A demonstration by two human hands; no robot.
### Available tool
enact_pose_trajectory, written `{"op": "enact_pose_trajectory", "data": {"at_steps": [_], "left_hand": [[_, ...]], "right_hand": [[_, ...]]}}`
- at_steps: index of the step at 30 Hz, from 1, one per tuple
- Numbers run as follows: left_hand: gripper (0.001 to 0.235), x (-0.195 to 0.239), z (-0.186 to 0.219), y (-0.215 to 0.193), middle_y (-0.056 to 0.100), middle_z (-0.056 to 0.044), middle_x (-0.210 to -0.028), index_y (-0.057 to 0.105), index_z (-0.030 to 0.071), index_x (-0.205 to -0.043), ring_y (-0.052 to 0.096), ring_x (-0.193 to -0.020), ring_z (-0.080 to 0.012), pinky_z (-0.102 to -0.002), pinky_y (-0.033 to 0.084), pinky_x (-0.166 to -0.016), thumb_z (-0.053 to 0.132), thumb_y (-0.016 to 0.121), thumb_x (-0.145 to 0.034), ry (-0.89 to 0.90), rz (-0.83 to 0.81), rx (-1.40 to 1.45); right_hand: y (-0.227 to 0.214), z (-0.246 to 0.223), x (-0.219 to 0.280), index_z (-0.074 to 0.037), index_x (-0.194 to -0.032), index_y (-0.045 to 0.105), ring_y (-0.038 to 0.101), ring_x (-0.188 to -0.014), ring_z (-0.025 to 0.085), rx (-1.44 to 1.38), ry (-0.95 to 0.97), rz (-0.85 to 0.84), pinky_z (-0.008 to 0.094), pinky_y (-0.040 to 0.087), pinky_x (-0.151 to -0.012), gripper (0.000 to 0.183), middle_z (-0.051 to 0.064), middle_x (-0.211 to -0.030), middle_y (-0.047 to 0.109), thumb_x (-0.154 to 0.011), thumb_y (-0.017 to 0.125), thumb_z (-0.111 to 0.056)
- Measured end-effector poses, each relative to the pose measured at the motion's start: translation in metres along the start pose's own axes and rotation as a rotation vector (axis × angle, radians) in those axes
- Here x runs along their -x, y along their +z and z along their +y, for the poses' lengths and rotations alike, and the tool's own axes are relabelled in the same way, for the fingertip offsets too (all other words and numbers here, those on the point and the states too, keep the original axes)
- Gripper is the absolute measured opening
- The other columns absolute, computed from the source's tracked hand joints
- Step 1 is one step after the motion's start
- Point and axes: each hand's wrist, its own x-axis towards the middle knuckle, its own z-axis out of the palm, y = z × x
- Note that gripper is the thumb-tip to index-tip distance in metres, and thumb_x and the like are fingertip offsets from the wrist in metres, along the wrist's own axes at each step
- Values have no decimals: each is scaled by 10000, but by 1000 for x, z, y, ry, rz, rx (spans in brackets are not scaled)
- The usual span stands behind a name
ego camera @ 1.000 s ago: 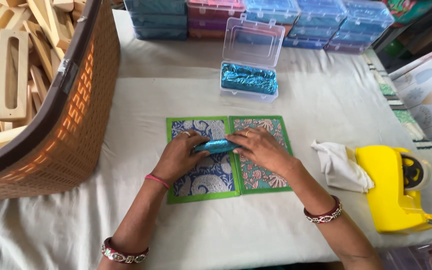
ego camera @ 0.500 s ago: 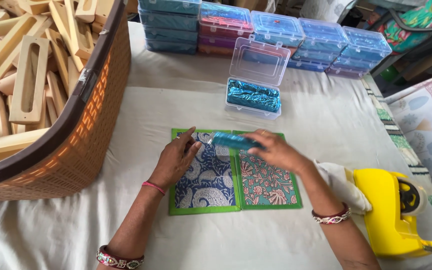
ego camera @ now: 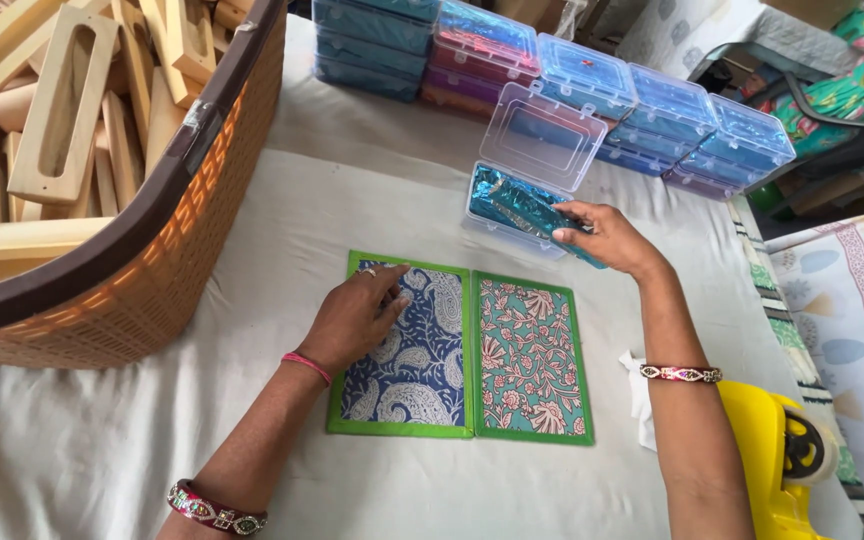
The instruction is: The person wipes wooden handle blanks with a white cloth, then wraps each handle in colored metallic foil, pressing and folding the foil around the wood, and places the finished foil-wrapped handles into an open plastic storage box.
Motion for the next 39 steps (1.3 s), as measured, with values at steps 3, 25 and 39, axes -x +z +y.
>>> {"op": "enact_pose_trajectory", "data": {"at_steps": [3,25,39], "left_hand": [[416,-2,-5,4,699,-77,-1059,601,82,-1347,682,-951,-220,-380,555,-876,232,631,-960,25,7,-35],[340,-8,-8,15,685,-94,-1129,674,89,-1259,676,-1036,-263,-418,543,-926,231,661,-951,39,29,-98],[582,-149,26,86,550,-134,-1447,570,104,-1399,485,-1353,-314,-445,394,-1094,288,720,-867,429,231,-310]], "right_hand": [[-5,-7,-5,-32,-1394,618,664,-1098,157,-143,30,-82,313,528,-964,573,82,-1208,729,-884,768,-249],[20,-56,-14,-208,-1333,658,676,-1143,271,266,153,-55,428,524,-963,494,133,-1215,732,-859,784,-272],[20,-56,-15,-138,-1273,696,658,-1176,313,343,-83,19,433,509,-1013,442,140,-1218,724,-847,788,-209]]}}
